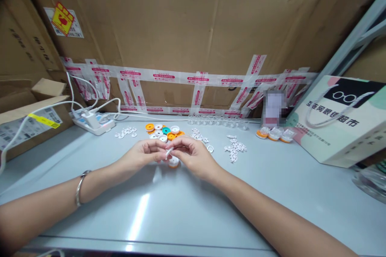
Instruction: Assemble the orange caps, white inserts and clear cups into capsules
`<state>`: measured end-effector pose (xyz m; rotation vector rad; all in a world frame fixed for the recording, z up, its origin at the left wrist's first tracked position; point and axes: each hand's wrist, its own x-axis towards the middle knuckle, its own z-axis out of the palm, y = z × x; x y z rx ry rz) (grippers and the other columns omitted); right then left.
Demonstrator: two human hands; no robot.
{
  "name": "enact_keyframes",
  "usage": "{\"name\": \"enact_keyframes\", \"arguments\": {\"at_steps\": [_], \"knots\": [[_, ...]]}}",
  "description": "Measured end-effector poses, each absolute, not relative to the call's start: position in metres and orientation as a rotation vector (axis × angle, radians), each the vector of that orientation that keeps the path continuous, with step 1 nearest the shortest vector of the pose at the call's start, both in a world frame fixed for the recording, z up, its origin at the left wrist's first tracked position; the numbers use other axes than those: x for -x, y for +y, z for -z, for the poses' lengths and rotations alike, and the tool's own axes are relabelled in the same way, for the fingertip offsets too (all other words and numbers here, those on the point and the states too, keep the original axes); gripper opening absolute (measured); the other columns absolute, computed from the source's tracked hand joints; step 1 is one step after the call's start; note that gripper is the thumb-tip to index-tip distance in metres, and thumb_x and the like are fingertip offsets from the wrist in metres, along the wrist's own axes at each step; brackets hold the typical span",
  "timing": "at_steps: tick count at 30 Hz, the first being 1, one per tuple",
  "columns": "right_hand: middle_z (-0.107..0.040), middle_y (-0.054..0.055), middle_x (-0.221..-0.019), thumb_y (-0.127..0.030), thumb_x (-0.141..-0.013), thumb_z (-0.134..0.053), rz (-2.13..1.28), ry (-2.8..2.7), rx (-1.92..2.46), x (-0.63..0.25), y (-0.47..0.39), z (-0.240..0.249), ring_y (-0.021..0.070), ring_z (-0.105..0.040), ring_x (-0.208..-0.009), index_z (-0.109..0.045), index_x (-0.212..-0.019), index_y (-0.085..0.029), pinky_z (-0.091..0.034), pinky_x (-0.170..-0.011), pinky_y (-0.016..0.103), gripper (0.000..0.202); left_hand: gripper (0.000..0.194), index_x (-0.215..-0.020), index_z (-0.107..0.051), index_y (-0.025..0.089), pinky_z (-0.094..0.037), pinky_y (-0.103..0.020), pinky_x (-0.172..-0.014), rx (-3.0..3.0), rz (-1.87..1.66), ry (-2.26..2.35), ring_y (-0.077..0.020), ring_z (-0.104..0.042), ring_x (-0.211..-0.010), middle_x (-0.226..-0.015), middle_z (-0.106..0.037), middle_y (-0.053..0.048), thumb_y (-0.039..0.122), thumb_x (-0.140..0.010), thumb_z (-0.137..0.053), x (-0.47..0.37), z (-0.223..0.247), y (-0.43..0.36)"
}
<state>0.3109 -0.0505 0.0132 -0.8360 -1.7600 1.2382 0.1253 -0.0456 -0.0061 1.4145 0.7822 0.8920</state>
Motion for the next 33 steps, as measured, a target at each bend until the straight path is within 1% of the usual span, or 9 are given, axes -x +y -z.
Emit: {"name": "enact_keyframes", "arguments": {"at_steps": [3,6,8,11,13,17,23,28,33], "knots": [[-0.067,0.003,-0.096,-0.036,-0.071,-0.068,-1.207,-1.73,0.927,-0.318,-0.042,-0.018,0.0171,-0.062,-0.089,-0.065,-0.091,-0.022,-0.048,-0.085,0.034,0.024,0.026,-0.091,-0.063,0.013,-0.048,-0.024,-0.068,-1.277,-0.921,0.799,-0.0139,-0.067,-0.073,-0.079,-0.071,-0.005,0.024,-0.07,-0.073,-0.123,0.01,-0.043],[-0.067,0.004,-0.099,-0.04,-0.072,-0.065,-0.923,-1.663,1.115,-0.344,-0.021,-0.023,0.0182,-0.062,-0.09,-0.064,-0.094,-0.021,-0.047,-0.083,0.034,0.028,0.029,-0.092,-0.063,0.015,-0.05,-0.024,-0.07,-1.149,-0.968,0.799,-0.013,-0.067,-0.075,-0.079,-0.071,-0.004,0.025,-0.068,-0.074,-0.12,0.014,-0.039],[-0.068,0.005,-0.091,-0.042,-0.071,-0.063,-0.734,-1.743,1.312,-0.368,-0.004,-0.024,0.0193,-0.062,-0.083,-0.065,-0.088,-0.019,-0.048,-0.077,0.034,0.028,0.03,-0.093,-0.063,0.015,-0.051,-0.024,-0.072,-1.108,-1.003,0.783,-0.0131,-0.067,-0.076,-0.082,-0.071,-0.004,0.025,-0.067,-0.075,-0.117,0.015,-0.037],[-0.068,0.005,-0.073,-0.039,-0.065,-0.067,-0.667,-2.02,1.575,-0.398,0.016,-0.018,0.0188,-0.06,-0.067,-0.068,-0.075,-0.019,-0.046,-0.064,0.032,0.022,0.029,-0.094,-0.063,0.013,-0.052,-0.024,-0.071,-1.111,-1.034,0.767,-0.0128,-0.067,-0.075,-0.083,-0.07,-0.006,0.026,-0.07,-0.073,-0.114,0.014,-0.035],[-0.067,0.004,-0.069,-0.037,-0.063,-0.069,-0.657,-2.077,1.592,-0.407,0.023,-0.011,0.0185,-0.059,-0.065,-0.068,-0.073,-0.02,-0.045,-0.063,0.031,0.02,0.028,-0.094,-0.062,0.013,-0.052,-0.024,-0.07,-1.132,-1.035,0.768,-0.0125,-0.066,-0.074,-0.082,-0.07,-0.007,0.026,-0.072,-0.072,-0.114,0.013,-0.035],[-0.066,0.003,-0.074,-0.035,-0.062,-0.069,-0.621,-2.104,1.554,-0.404,0.027,0.004,0.0173,-0.058,-0.066,-0.068,-0.078,-0.022,-0.045,-0.064,0.03,0.021,0.027,-0.095,-0.063,0.014,-0.052,-0.024,-0.07,-1.149,-1.033,0.775,-0.0127,-0.066,-0.074,-0.082,-0.07,-0.006,0.026,-0.072,-0.071,-0.114,0.013,-0.034],[-0.063,0.004,-0.069,-0.034,-0.064,-0.065,-0.534,-2.076,1.533,-0.396,0.027,0.009,0.0183,-0.055,-0.066,-0.065,-0.063,-0.02,-0.042,-0.064,0.031,0.014,0.026,-0.095,-0.063,0.014,-0.052,-0.023,-0.07,-1.162,-1.036,0.784,-0.0122,-0.066,-0.075,-0.083,-0.07,-0.005,0.027,-0.073,-0.071,-0.114,0.016,-0.034],[-0.066,0.005,-0.073,-0.04,-0.072,-0.06,-0.699,-1.924,1.483,-0.386,0.013,-0.009,0.0177,-0.06,-0.069,-0.061,-0.074,-0.018,-0.046,-0.067,0.031,0.022,0.026,-0.093,-0.063,0.014,-0.051,-0.022,-0.071,-1.115,-1.05,0.756,-0.0112,-0.065,-0.074,-0.079,-0.07,-0.004,0.026,-0.072,-0.071,-0.115,0.011,-0.036],[-0.065,-0.001,-0.069,-0.036,-0.065,-0.073,-1.219,-1.579,1.104,-0.348,-0.018,-0.02,0.0131,-0.062,-0.066,-0.055,-0.073,-0.019,-0.049,-0.069,0.029,0.026,0.028,-0.094,-0.065,0.014,-0.051,-0.024,-0.071,-1.036,-1.067,0.719,-0.0113,-0.065,-0.071,-0.077,-0.07,-0.004,0.022,-0.069,-0.074,-0.119,0.009,-0.038]]}}
